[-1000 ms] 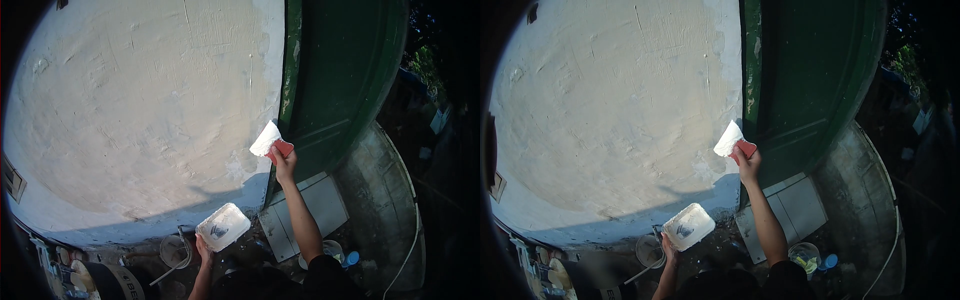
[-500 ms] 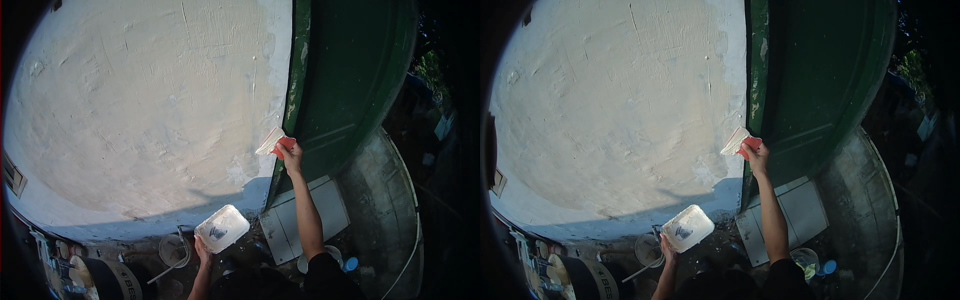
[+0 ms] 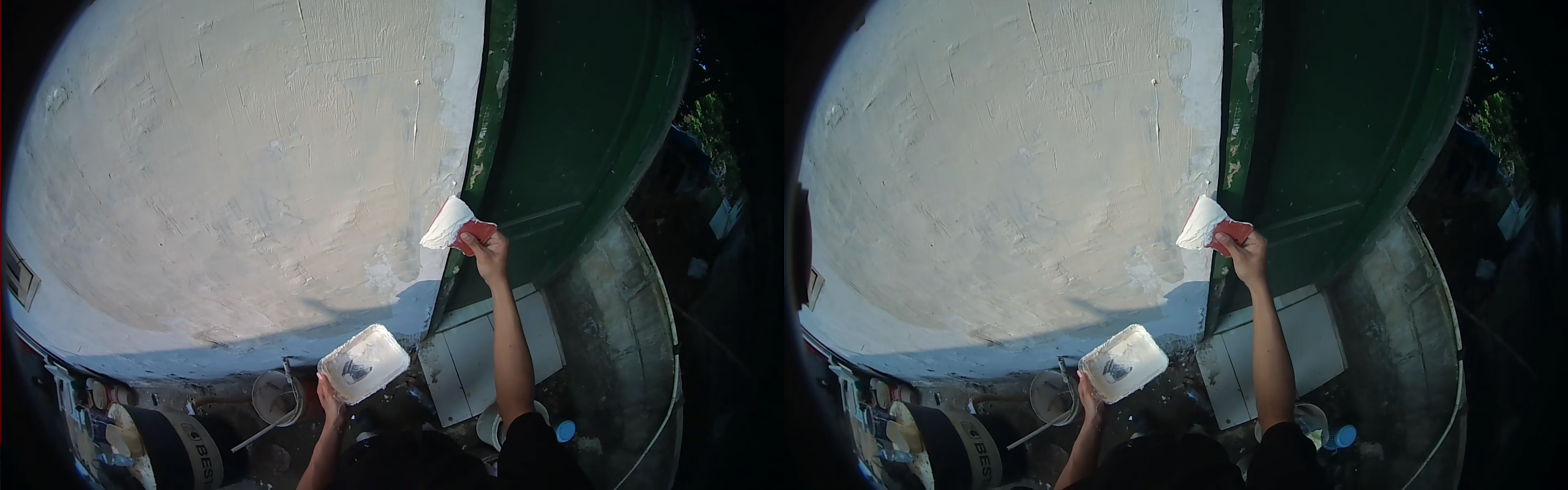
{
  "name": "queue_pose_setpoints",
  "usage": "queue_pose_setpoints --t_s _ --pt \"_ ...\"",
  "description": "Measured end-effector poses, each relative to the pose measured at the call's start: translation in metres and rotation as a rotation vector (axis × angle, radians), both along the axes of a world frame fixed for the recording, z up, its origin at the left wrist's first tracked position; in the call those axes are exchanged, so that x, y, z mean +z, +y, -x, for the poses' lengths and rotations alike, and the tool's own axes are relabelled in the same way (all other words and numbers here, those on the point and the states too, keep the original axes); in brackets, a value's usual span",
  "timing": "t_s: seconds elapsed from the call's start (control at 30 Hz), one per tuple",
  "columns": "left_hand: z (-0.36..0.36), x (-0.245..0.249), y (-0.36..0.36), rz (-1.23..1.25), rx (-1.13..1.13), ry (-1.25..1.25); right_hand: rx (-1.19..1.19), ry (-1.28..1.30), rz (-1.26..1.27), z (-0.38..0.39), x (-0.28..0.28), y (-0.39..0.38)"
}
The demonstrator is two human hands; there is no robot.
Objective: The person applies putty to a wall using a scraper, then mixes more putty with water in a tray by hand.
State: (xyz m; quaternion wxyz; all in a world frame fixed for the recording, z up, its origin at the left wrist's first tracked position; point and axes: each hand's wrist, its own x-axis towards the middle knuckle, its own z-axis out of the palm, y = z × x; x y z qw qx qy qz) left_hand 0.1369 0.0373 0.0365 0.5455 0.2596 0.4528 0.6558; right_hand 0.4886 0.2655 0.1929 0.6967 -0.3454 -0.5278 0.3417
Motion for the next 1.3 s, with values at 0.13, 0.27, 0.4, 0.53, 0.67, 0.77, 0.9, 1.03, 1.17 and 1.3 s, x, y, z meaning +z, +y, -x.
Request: queue_pose_setpoints --t_s 0.13,0.27,0.4,0.53,0.67,0.77,0.9,1.03,1.17,1.3 --pt "-0.005 0.010 0.001 -0.005 0.013 0.001 0.003 -0.118 -0.028 -0.023 0.039 0.042" --pt "-0.008 0.020 -0.001 -0.010 0.020 -0.042 -0.077 -0.198 0.081 -0.022 -0.002 0.046" --pt "0.009 -0.006 -0.004 0.002 0.024 -0.069 -0.014 -0.136 0.202 -0.018 -0.082 0.037" --pt "0.015 -0.013 -0.003 0.000 0.021 -0.059 -0.001 -0.128 0.283 -0.020 -0.120 0.009" --pt "0.009 0.001 -0.001 -0.011 0.023 -0.061 -0.078 -0.274 0.253 -0.025 -0.087 -0.027" --pt "0.004 0.011 -0.001 -0.007 0.001 -0.045 -0.332 -0.375 -0.059 -0.013 -0.004 -0.043" --pt "-0.001 0.015 0.001 0.015 -0.024 -0.047 -0.862 -0.788 -0.603 0.008 0.101 -0.032" --pt "0.001 0.008 0.004 -0.011 -0.036 -0.009 -0.978 -1.188 -0.568 0.043 0.102 -0.016" --pt "0.005 0.004 0.003 -0.002 -0.003 -0.067 -0.836 -1.332 -0.443 0.066 0.036 -0.015" --pt "0.020 -0.005 -0.004 0.018 -0.007 -0.066 -0.670 -1.379 -0.326 0.067 -0.036 -0.022"
